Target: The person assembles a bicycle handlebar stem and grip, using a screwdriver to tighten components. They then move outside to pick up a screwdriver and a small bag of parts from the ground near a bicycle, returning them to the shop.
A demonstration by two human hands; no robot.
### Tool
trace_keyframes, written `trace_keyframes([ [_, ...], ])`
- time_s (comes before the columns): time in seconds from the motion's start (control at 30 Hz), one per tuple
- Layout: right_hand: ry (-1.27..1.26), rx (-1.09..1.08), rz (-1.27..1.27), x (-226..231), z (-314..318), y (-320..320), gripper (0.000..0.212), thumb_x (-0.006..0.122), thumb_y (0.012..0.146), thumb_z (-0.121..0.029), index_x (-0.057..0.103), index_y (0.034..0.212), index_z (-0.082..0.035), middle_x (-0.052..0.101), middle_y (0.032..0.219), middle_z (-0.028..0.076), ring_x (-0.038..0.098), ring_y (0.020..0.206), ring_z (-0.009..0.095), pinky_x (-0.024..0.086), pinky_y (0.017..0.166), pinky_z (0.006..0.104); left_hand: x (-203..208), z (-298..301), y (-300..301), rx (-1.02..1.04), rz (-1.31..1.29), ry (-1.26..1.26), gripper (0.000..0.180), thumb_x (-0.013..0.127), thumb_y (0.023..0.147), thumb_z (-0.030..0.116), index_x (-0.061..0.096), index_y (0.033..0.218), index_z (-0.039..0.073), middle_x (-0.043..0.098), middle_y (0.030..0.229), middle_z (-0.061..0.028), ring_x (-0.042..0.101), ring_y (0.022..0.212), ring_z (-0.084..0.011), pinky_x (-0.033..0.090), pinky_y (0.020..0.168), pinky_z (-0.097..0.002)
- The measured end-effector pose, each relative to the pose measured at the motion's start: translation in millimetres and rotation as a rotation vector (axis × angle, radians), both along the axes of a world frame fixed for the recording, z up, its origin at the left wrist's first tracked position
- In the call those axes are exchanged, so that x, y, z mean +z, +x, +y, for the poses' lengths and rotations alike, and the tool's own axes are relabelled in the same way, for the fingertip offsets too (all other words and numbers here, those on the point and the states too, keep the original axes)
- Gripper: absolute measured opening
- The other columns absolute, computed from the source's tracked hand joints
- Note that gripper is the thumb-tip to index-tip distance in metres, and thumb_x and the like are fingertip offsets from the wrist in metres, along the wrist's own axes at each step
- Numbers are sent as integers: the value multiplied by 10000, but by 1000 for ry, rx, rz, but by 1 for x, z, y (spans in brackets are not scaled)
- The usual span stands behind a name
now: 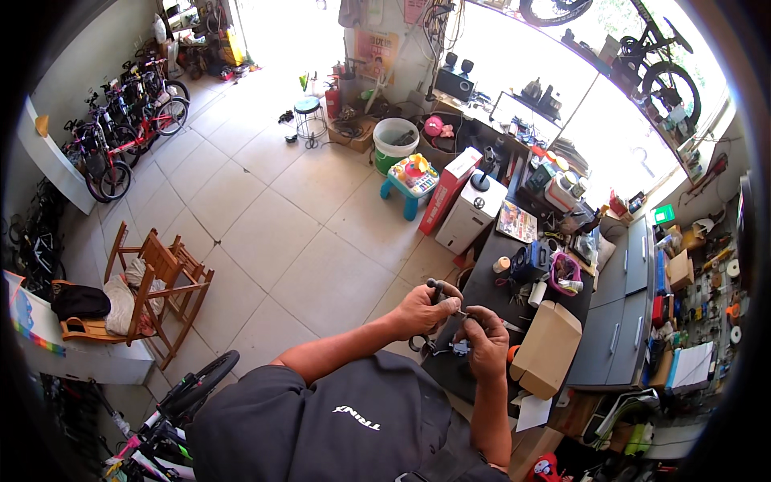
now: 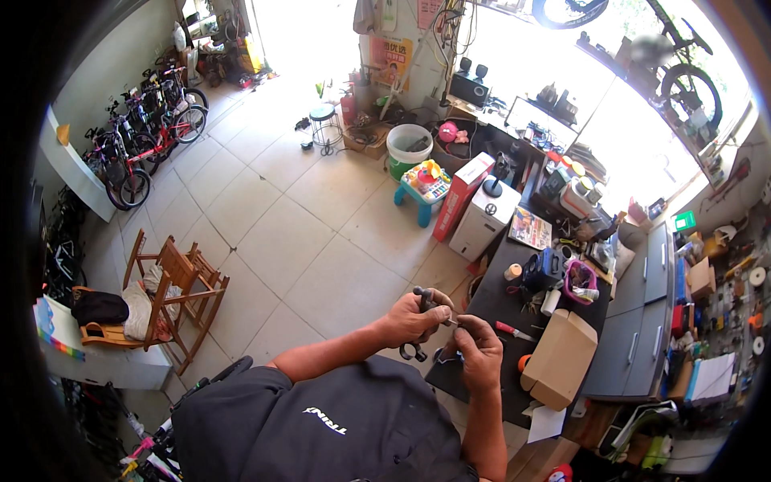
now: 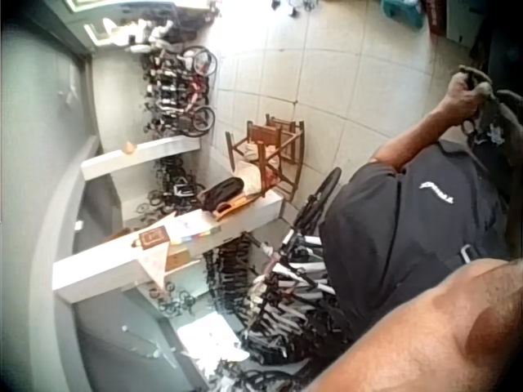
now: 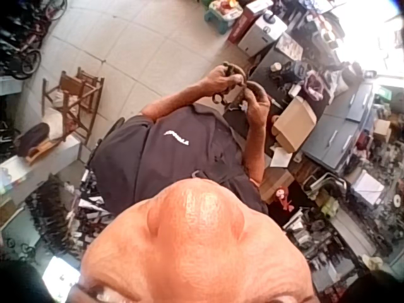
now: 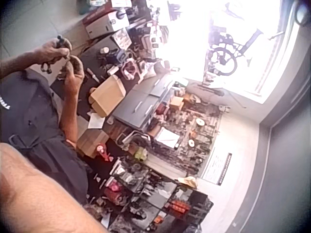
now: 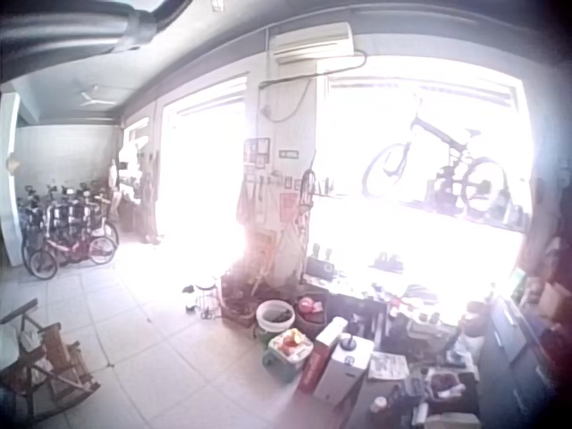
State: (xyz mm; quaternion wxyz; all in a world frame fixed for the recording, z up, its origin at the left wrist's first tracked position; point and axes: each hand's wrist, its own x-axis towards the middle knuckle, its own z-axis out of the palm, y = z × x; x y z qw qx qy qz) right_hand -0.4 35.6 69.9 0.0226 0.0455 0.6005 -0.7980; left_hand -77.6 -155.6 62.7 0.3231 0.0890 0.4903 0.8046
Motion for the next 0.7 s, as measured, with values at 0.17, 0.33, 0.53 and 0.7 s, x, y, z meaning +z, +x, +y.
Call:
trace_keyframes([
  [0.17,-60,-4,-6,1,-3,1,227,604,1035,-108,607,1245,-20,685,890,98,694,748,195,601,688,354,3,0,2,27,130,-97,209,657,1054,236,599,1176,77,568,719,42,481,519,-42,390,448,-242],
  [0.33,-181,-4,-180,8,-4,-1,189,622,1054,-147,623,1177,-3,658,954,94,683,704,176,589,632,330,1,2,6,90,348,-90,222,652,1055,241,588,1182,71,570,725,48,497,544,-35,403,462,-238],
  [0.53,76,-19,133,-1,-6,1,174,681,1010,-76,639,1156,9,650,981,79,682,796,142,595,670,306,-1,1,5,71,224,-144,221,654,1048,228,576,1183,71,556,702,47,494,528,-41,405,456,-241],
  [0.7,-139,21,78,13,-10,3,208,670,1017,-92,629,1184,26,626,969,69,680,831,158,605,688,319,-1,-2,7,65,135,-78,205,659,1046,225,575,1162,78,553,693,45,496,523,-44,411,452,-240],
])
